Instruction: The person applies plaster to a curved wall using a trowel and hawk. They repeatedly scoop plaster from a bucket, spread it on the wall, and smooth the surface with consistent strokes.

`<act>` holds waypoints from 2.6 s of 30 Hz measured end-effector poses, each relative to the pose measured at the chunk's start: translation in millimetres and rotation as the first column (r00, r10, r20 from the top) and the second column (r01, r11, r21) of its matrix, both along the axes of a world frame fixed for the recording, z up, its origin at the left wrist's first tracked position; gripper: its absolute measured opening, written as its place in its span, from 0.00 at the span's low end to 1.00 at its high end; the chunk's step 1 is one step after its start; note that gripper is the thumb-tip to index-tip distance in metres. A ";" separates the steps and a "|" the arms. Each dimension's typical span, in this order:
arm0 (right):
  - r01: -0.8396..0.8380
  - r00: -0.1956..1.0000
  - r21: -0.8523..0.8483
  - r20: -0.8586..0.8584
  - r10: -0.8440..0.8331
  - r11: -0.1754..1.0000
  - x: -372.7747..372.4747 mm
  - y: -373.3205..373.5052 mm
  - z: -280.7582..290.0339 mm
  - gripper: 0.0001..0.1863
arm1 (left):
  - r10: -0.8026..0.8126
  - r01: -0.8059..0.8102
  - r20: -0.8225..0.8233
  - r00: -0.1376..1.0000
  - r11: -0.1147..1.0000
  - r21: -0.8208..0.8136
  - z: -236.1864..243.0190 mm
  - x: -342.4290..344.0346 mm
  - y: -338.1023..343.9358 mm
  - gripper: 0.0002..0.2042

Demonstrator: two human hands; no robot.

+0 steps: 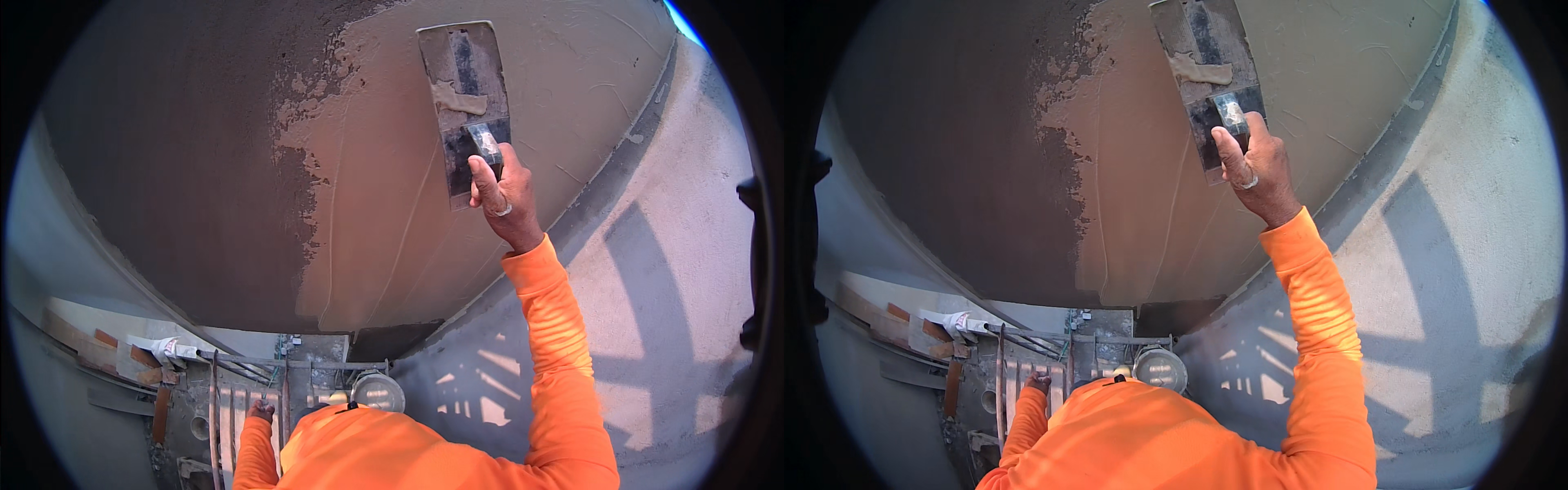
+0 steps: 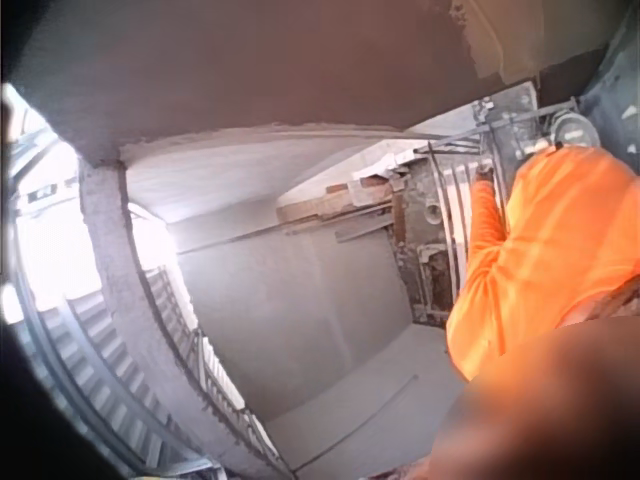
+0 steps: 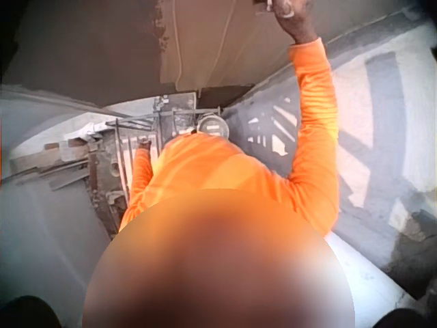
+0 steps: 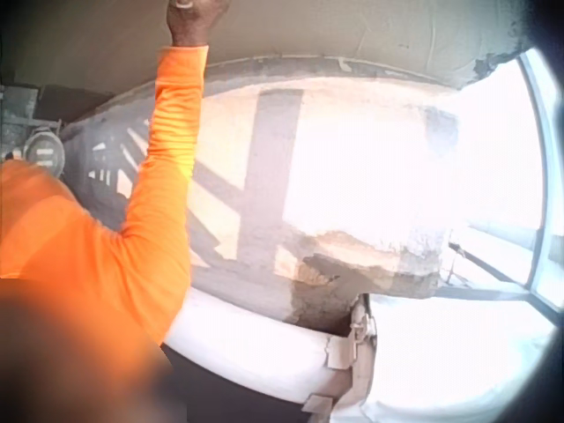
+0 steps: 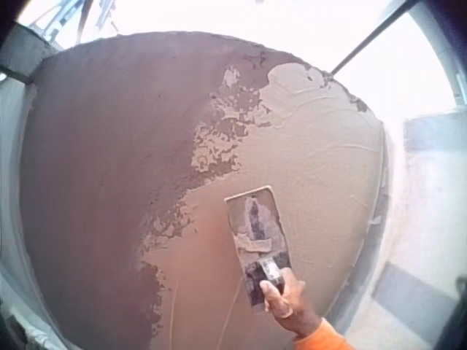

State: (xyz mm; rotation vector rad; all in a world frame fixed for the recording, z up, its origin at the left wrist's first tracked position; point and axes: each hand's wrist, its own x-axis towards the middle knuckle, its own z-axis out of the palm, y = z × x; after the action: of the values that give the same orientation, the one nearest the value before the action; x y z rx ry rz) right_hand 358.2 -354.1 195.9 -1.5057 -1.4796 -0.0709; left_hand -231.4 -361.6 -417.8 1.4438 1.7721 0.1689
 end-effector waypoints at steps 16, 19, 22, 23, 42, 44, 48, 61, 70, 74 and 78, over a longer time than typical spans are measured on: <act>0.258 0.934 0.380 0.136 -0.330 0.888 55.7 9.3 132.3 0.26 | 0.094 -0.091 0.013 0.995 0.985 -0.148 -28.3 -89.3 -66.1 0.15; 0.206 0.943 0.326 0.186 -0.277 0.922 44.8 -6.4 86.9 0.23 | 0.228 -0.228 -0.027 0.973 0.950 -0.212 -32.2 -88.6 -46.7 0.14; 0.226 0.927 0.216 0.251 -0.278 0.950 19.6 -18.2 -16.0 0.21 | 0.378 -0.314 0.187 0.907 0.901 -0.299 -46.5 -78.1 -22.1 0.12; 0.279 0.915 0.098 0.275 -0.296 0.955 8.1 -22.1 -55.8 0.21 | 0.289 -0.238 0.212 0.933 0.942 -0.237 -53.4 -72.7 -13.1 0.13; -0.131 0.987 -0.863 -0.160 -0.019 0.488 -149.1 -67.7 -595.4 0.29 | 0.429 -0.333 0.279 0.859 0.883 -0.332 -26.3 -125.7 -182.8 0.13; -0.148 0.989 -0.908 -0.128 0.078 0.392 -152.7 -64.1 -628.3 0.27 | 0.446 -0.325 0.295 0.845 0.866 -0.380 -31.0 -139.8 -236.2 0.14; 0.096 0.971 -0.954 0.152 0.184 0.283 -157.1 -23.3 -699.3 0.21 | 0.455 -0.383 0.049 0.889 0.798 -0.465 -24.7 -139.3 -301.8 0.14; 0.313 0.920 -0.807 0.389 0.053 0.500 -132.6 101.4 -820.2 0.17 | 0.472 -0.437 -0.018 0.881 0.801 -0.409 -2.8 -110.9 -275.0 0.15; 0.280 0.908 -0.698 0.416 0.054 0.659 -100.2 88.1 -639.6 0.19 | 0.353 -0.321 0.042 0.935 0.889 -0.328 -14.6 -100.6 -233.5 0.14; 0.246 0.915 -0.660 0.401 0.055 0.710 -89.1 81.7 -533.6 0.19 | 0.442 -0.375 0.292 0.848 0.890 -0.258 -31.9 -91.8 -209.4 0.06; 0.230 0.889 -0.569 0.453 0.068 0.789 -79.8 75.4 -421.1 0.18 | 0.531 -0.435 0.321 0.784 0.839 -0.325 -52.9 -84.2 -175.4 0.04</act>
State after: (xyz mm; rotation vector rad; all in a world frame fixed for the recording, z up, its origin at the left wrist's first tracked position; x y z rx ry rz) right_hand 278.4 -278.7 -225.2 -2.1972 -1.9270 0.0112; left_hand -315.6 -537.0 -470.7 0.6873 1.7111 0.4756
